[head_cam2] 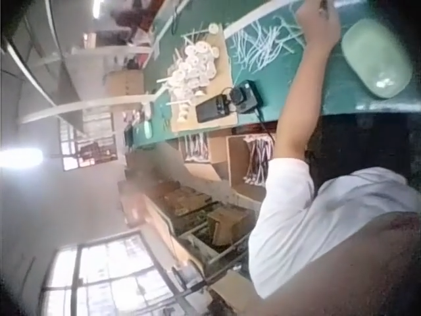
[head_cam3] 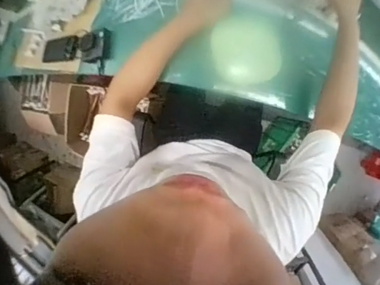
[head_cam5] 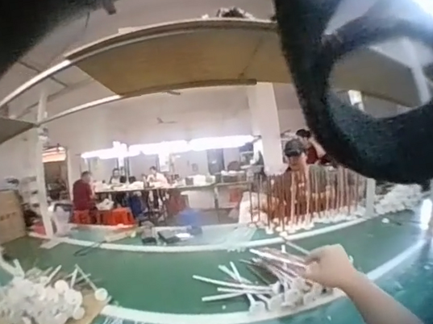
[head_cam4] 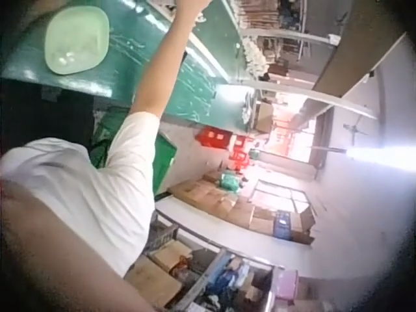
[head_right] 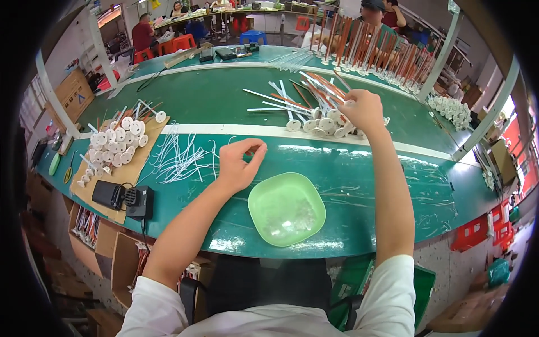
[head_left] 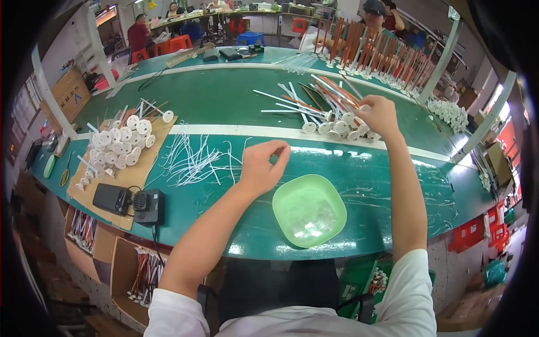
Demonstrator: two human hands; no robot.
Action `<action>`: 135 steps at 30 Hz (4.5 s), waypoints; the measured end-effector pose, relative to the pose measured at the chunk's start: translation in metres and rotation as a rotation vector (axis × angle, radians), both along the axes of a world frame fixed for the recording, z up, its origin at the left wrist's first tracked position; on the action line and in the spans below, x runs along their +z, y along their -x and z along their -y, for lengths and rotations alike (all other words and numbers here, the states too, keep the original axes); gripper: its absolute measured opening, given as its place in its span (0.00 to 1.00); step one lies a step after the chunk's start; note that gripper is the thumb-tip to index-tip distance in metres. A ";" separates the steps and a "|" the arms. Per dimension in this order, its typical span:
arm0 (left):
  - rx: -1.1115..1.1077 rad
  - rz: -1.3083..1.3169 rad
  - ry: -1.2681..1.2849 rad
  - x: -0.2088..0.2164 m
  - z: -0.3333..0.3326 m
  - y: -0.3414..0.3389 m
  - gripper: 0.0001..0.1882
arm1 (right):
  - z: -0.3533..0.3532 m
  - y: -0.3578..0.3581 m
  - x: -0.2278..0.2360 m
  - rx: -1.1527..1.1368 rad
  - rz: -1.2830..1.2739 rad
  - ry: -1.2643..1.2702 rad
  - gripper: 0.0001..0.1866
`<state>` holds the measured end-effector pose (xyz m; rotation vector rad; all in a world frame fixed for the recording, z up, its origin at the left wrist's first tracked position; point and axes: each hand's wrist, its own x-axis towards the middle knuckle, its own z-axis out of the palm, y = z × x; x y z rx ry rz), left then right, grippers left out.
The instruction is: Assembling white plastic circular bases by inserting thin wires and metal pins at a factory workstation.
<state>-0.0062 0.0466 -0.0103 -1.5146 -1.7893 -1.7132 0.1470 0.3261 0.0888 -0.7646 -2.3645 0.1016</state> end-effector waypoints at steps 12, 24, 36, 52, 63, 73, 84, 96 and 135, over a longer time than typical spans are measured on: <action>-0.421 0.035 0.051 0.020 0.012 -0.045 0.34 | 0.174 -0.018 -0.071 0.735 -0.621 0.895 0.14; -0.408 0.156 0.199 0.007 0.019 -0.039 0.26 | 0.171 -0.022 -0.070 0.676 -0.504 0.023 0.17; -0.219 -0.276 0.217 0.010 0.021 -0.040 0.17 | 0.169 -0.025 -0.073 0.688 -0.348 -0.148 0.10; -0.198 -0.336 0.210 0.010 0.022 -0.032 0.18 | 0.173 -0.022 -0.077 0.720 -0.384 0.032 0.07; -0.149 -0.292 0.191 0.017 0.024 -0.043 0.43 | 0.176 -0.023 -0.076 0.662 -0.400 -0.236 0.12; -0.065 -0.374 0.012 0.017 0.024 -0.038 0.48 | 0.174 -0.021 -0.071 0.723 -0.443 -0.376 0.14; -0.038 -0.459 -0.232 0.018 0.023 -0.026 0.23 | 0.171 -0.019 -0.072 0.796 -0.497 -0.459 0.15; -0.356 -0.076 0.082 0.040 0.037 -0.018 0.06 | 0.165 -0.026 -0.066 0.743 -0.442 -0.489 0.13; -0.541 0.515 0.225 0.016 0.031 -0.020 0.11 | 0.176 -0.018 -0.077 0.704 -0.458 -0.244 0.12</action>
